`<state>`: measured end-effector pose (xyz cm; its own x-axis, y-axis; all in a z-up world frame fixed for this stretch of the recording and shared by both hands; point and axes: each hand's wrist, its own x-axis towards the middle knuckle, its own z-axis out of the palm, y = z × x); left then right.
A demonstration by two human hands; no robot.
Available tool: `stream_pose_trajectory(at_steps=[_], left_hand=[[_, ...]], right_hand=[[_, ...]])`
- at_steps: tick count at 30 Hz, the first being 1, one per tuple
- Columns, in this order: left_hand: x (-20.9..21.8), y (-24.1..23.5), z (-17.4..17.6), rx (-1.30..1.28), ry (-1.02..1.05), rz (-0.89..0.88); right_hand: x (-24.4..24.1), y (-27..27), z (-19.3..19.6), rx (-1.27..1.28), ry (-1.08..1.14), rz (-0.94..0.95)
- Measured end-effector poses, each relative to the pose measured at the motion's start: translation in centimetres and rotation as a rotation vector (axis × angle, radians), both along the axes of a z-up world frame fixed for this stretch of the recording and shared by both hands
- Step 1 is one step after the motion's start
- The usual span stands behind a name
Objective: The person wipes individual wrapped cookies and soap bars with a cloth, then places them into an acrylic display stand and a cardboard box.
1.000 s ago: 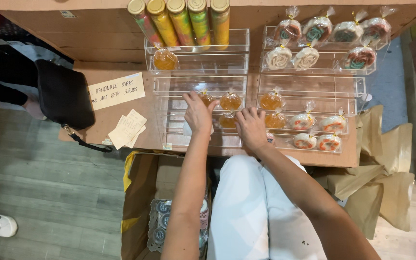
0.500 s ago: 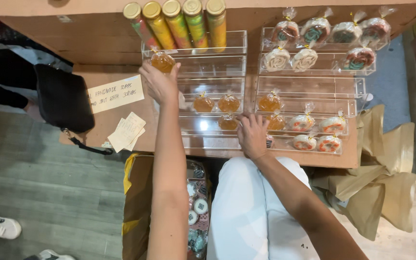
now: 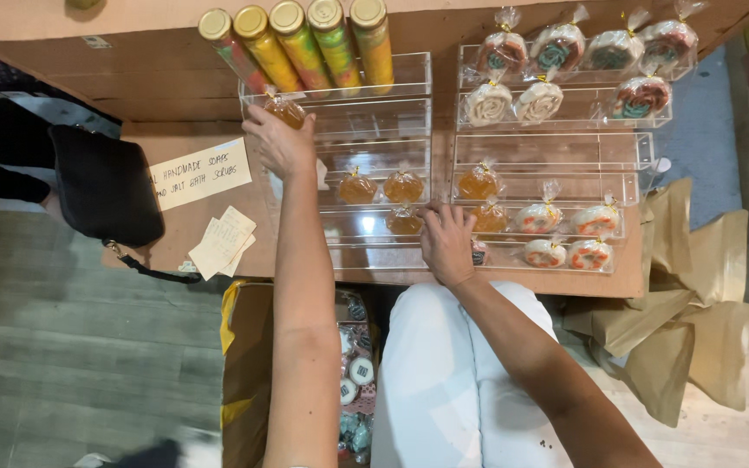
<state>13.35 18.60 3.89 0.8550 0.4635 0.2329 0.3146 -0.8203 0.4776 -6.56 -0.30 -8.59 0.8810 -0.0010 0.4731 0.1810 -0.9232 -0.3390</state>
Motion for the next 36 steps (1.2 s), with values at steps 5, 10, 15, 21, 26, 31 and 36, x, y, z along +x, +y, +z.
stream_pose_trajectory(at_steps=[5, 10, 15, 21, 26, 31, 36], left_hand=[[-0.2, -0.2, -0.3, -0.093, -0.044, 0.01], [-1.5, 0.0, 0.4, -0.223, -0.189, 0.017], [-7.1, 1.6, -0.8, -0.407, -0.348, -0.006], [-15.6, -1.2, -5.7, -0.501, 0.026, -0.045], [-16.8, -2.4, -8.8, -0.419, 0.084, -0.112], [-16.7, -3.3, -10.2, -0.382, 0.141, -0.105], [-16.8, -4.1, -10.8, -0.394, 0.187, -0.116]], right_hand=[[0.0, -0.1, 0.1, 0.005, 0.006, -0.004], [0.1, -0.2, -0.7, 0.016, 0.017, -0.015], [0.3, -0.5, -1.5, 0.05, -0.001, -0.02], [0.0, -1.2, -1.9, 0.118, -0.019, -0.061], [-0.6, -1.6, -1.9, 0.137, -0.007, -0.065], [-0.9, -1.5, -1.9, 0.13, 0.012, -0.066], [-1.0, -1.5, -1.4, 0.119, 0.012, -0.074]])
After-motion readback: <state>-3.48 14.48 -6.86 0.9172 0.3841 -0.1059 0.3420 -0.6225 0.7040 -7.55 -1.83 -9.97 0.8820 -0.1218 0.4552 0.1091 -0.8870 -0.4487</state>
